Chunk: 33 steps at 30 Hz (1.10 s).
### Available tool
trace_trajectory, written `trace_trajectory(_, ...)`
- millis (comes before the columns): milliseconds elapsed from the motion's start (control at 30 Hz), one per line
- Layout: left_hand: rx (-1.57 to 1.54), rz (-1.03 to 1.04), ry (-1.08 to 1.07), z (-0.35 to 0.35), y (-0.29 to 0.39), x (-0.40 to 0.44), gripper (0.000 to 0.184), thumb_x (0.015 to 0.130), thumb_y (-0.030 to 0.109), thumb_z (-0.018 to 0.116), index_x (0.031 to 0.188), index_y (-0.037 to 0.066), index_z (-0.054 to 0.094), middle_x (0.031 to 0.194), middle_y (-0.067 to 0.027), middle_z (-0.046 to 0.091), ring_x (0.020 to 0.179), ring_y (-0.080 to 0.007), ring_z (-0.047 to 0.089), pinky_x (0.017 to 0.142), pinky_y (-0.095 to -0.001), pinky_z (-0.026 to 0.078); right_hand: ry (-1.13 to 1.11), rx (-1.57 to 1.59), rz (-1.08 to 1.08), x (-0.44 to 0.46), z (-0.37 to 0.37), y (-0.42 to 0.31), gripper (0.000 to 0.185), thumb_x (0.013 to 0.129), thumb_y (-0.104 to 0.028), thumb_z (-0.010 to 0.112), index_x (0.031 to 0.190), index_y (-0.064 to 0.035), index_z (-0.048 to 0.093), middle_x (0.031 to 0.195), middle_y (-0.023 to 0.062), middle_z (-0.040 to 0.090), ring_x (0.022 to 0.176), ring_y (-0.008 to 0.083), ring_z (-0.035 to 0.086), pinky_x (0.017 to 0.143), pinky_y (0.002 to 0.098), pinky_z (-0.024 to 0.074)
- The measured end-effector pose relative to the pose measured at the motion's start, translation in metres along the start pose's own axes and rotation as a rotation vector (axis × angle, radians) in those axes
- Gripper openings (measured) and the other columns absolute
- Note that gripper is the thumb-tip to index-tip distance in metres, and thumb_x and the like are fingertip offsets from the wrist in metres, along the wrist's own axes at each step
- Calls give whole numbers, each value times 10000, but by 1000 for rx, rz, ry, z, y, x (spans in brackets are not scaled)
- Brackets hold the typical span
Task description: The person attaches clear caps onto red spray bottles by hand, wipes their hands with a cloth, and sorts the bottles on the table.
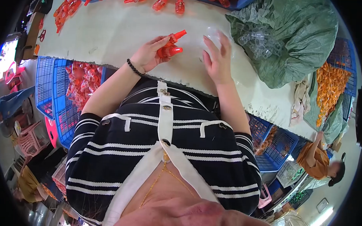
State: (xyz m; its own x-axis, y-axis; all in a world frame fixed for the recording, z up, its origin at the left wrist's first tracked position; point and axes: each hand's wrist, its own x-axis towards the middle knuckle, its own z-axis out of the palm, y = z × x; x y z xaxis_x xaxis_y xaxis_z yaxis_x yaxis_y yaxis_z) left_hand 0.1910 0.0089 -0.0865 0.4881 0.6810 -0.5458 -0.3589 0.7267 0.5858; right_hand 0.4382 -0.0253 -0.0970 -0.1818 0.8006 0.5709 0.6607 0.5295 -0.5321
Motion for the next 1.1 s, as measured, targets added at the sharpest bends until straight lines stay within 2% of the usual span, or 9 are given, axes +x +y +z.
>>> trace_trajectory(133,14,3,-45,-5,5,-4,286,983,268,456,1201,89,501,1060,-31,624,933,-129,622,701,-270,493,101,-320,55,-41,-47,-23,562,754,-143,686,1286,-183,509,1357,188,378,1241,401,353,992,524,330)
trace_trajectory(200,6,4,-61,-13,1,0,285,976,276,472,1183,83,510,1079,-30,617,935,-127,613,707,-276,489,-29,-627,307,-66,-58,-25,517,791,-139,658,1269,-53,483,1317,190,441,1244,399,371,1030,465,310)
trace_trajectory(233,3,-1,-66,-14,-1,0,285,973,280,481,1175,80,515,1088,-30,614,935,-126,609,710,-278,487,-34,-630,314,-67,-60,-23,517,791,-139,658,1269,-53,483,1317,190,441,1244,399,371,1030,465,310)
trace_trajectory(333,5,-19,-52,-4,-1,1,308,980,275,461,1220,84,489,1077,-44,621,933,-127,619,706,-273,491,98,-348,306,-59,-54,-8,507,812,-129,644,1279,-46,467,1259,195,493,1217,403,401,1019,445,330)
trace_trajectory(467,12,-20,-64,2,1,15,325,983,276,453,1244,84,477,1087,-57,624,936,-125,623,703,-269,490,123,-232,240,-26,-24,24,430,811,-94,645,1211,-30,503,1229,185,521,1185,404,430,1005,447,347)
trace_trajectory(600,35,0,-42,5,9,12,328,982,276,456,1246,82,477,1091,-66,624,918,-125,628,697,-263,485,165,-158,62,-2,-19,26,401,835,-47,625,1203,-27,466,1175,168,549,1138,342,496,983,432,380)
trace_trajectory(700,84,0,-63,11,12,12,329,981,273,460,1246,79,479,1080,-68,624,894,-126,632,692,-256,482,234,539,334,-15,-9,19,348,857,-16,603,1163,-63,445,1115,158,554,1085,263,541,922,359,433)
trace_trajectory(867,179,-26,-88,18,8,2,329,978,267,469,1238,67,493,1052,-66,622,849,-121,637,686,-245,478,113,766,486,-21,0,-9,469,893,-20,569,1292,-51,326,1105,131,555,1086,215,544,951,373,409)
trace_trajectory(1100,201,-18,-55,19,8,-5,326,964,274,501,1210,60,521,1041,-48,629,843,-105,635,677,-243,477,205,1132,652,22,7,-30,373,859,14,603,1200,-57,468,1109,85,571,1061,168,548,892,319,448)
